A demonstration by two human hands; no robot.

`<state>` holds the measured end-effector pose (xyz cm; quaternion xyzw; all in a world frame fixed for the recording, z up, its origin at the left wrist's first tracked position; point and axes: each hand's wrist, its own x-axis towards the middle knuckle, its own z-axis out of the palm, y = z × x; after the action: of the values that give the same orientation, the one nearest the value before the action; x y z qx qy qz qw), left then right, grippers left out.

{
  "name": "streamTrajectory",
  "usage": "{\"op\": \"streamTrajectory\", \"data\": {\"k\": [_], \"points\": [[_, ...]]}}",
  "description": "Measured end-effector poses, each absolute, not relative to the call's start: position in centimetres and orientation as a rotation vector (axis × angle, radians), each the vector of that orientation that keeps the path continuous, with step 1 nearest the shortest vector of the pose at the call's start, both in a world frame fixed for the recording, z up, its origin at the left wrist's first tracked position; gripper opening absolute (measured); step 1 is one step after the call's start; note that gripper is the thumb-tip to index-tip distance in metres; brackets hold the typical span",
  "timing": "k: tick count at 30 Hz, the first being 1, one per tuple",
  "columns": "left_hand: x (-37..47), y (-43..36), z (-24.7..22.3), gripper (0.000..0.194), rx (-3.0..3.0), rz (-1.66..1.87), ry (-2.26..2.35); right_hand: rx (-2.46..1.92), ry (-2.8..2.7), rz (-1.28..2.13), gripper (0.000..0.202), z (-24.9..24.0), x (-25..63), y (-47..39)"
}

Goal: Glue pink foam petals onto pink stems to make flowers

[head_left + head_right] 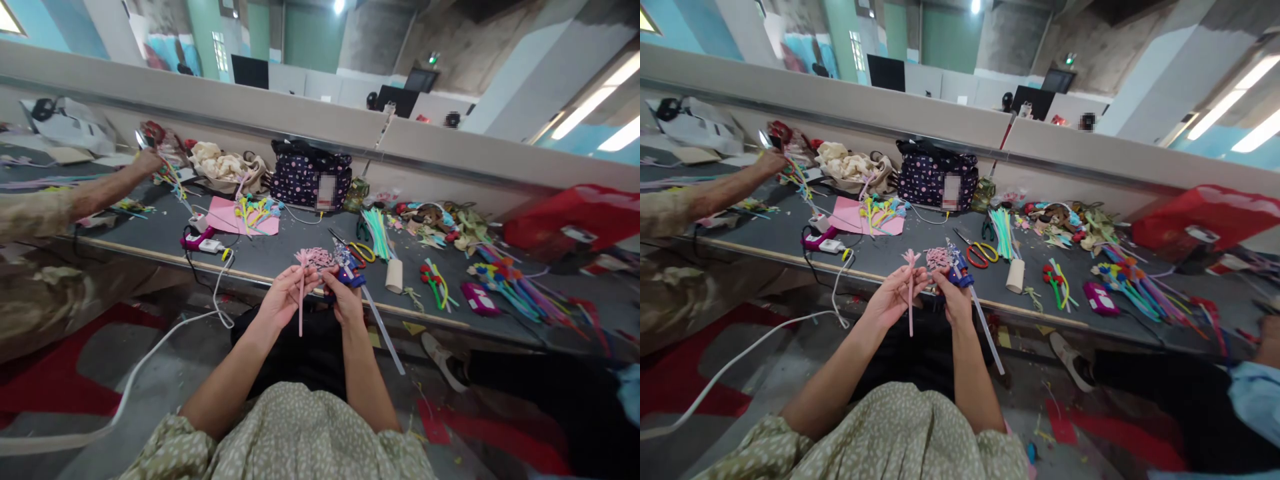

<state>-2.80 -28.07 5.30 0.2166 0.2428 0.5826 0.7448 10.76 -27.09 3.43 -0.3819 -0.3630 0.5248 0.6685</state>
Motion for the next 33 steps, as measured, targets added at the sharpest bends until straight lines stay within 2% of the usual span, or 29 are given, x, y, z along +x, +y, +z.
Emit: {"op": "streamTrajectory", "data": {"k": [8, 21, 33], "points": [[-3.0, -28.2, 4.8, 0.019, 0.577, 1.218, 0.643, -0.867, -0.836, 1.139, 0.030, 3.8, 11.2, -27.6], [-2.7, -28.7, 4.7, 0.009, 0.846, 1.191, 0.855, -1.016, -1.202, 0.757, 0.022, 6.9, 12.5, -29.9], [-2.6, -29.0, 4.8, 0.008, 1.030, 1.182, 0.911, -1.069, -1.322, 0.589, 0.019, 6.1, 12.5, -29.5]]}}
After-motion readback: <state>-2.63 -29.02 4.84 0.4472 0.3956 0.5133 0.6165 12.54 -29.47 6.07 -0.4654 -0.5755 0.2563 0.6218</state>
